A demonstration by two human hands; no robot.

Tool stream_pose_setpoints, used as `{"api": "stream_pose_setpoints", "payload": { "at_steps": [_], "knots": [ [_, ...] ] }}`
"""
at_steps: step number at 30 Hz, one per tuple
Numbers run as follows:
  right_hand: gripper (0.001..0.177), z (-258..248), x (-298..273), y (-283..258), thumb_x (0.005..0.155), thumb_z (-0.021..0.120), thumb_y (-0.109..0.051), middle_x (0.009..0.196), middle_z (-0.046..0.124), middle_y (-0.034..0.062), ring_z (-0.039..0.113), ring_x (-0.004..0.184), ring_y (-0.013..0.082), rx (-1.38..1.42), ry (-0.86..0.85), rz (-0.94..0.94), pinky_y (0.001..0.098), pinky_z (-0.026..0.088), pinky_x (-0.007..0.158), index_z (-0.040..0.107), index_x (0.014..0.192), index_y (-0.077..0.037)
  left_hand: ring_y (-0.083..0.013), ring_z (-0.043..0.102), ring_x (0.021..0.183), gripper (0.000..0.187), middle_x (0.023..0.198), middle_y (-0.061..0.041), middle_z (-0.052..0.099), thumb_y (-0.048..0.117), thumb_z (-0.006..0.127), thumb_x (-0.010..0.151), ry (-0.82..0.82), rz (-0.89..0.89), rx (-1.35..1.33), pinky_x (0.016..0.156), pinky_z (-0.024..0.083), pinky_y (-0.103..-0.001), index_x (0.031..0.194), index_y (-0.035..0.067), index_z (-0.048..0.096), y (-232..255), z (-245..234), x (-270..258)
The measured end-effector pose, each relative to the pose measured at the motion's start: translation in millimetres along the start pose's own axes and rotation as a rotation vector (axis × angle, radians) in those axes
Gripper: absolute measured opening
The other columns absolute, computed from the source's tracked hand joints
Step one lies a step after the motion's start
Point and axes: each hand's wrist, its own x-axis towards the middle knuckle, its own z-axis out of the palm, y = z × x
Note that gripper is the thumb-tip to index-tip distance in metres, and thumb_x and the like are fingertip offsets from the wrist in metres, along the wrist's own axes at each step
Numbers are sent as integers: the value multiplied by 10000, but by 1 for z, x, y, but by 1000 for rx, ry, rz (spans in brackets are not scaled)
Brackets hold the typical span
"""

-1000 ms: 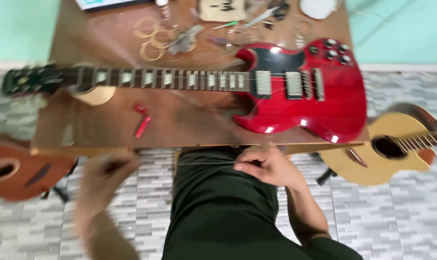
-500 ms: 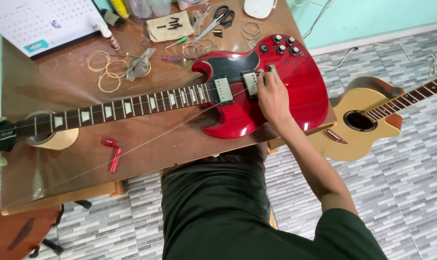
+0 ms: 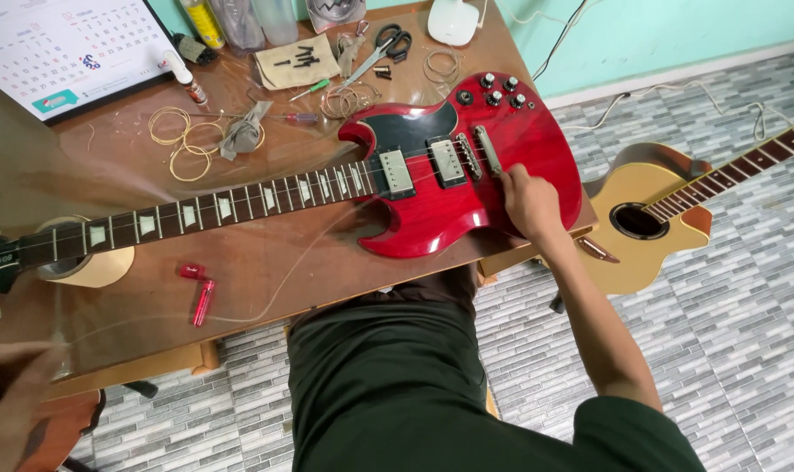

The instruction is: The person handles a guitar string, threading it through the headstock of a red electric guitar and then manipulating the string with their hands. The workspace includes a wooden table with various tools and guitar accessories.

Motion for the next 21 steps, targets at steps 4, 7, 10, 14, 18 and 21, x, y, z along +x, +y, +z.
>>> {"api": "stream_pose_setpoints", "payload": {
  "at_steps": [4,7,10,14,18,21],
  "knots": [
    [357,-31,-43,5,1103,471,-275,699,614,219,542,648,430,96,-105,270,529,381,624,477,851,-22,-181,620,862,135,960,-110,710,148,733,1075,-11,284,85,788,465,-307,1096,15,751,13,27,-1],
    [326,-66,-68,-19,1044,512,-310,828,710,138,634,762,281,347,-370,218,413,469,706,631,911,-37,-135,623,829,170,957,-70,733,205,781,1007,20,277,104,743,483,-295,1122,80,777,28,55,-9],
    [233,-32,-120,-47,860,568,-159,953,770,81,703,865,201,820,-675,198,363,567,771,751,973,-72,-257,606,1061,307,1163,-127,676,189,777,941,164,548,77,946,478,-421,1204,44,719,54,97,-38],
    [191,-5,-204,-151,1024,636,-222,604,547,-20,467,501,75,1300,-815,62,237,343,448,692,911,-79,-81,684,752,304,1033,-12,755,259,759,850,-329,364,-315,588,563,-218,1127,137,721,80,198,-101],
    [295,34,-222,-179,1098,515,-275,829,637,75,587,744,214,992,-690,-470,353,492,716,607,912,-66,-181,663,632,429,1417,-29,672,515,712,867,-842,417,42,734,502,-325,810,90,700,62,293,-105],
    [158,20,-197,-175,939,606,-96,783,682,159,620,683,326,799,-616,-504,415,497,646,600,796,-29,-234,746,802,249,848,-34,785,189,546,1009,-716,733,-157,774,538,-335,871,75,719,65,297,-104]
  ]
}}
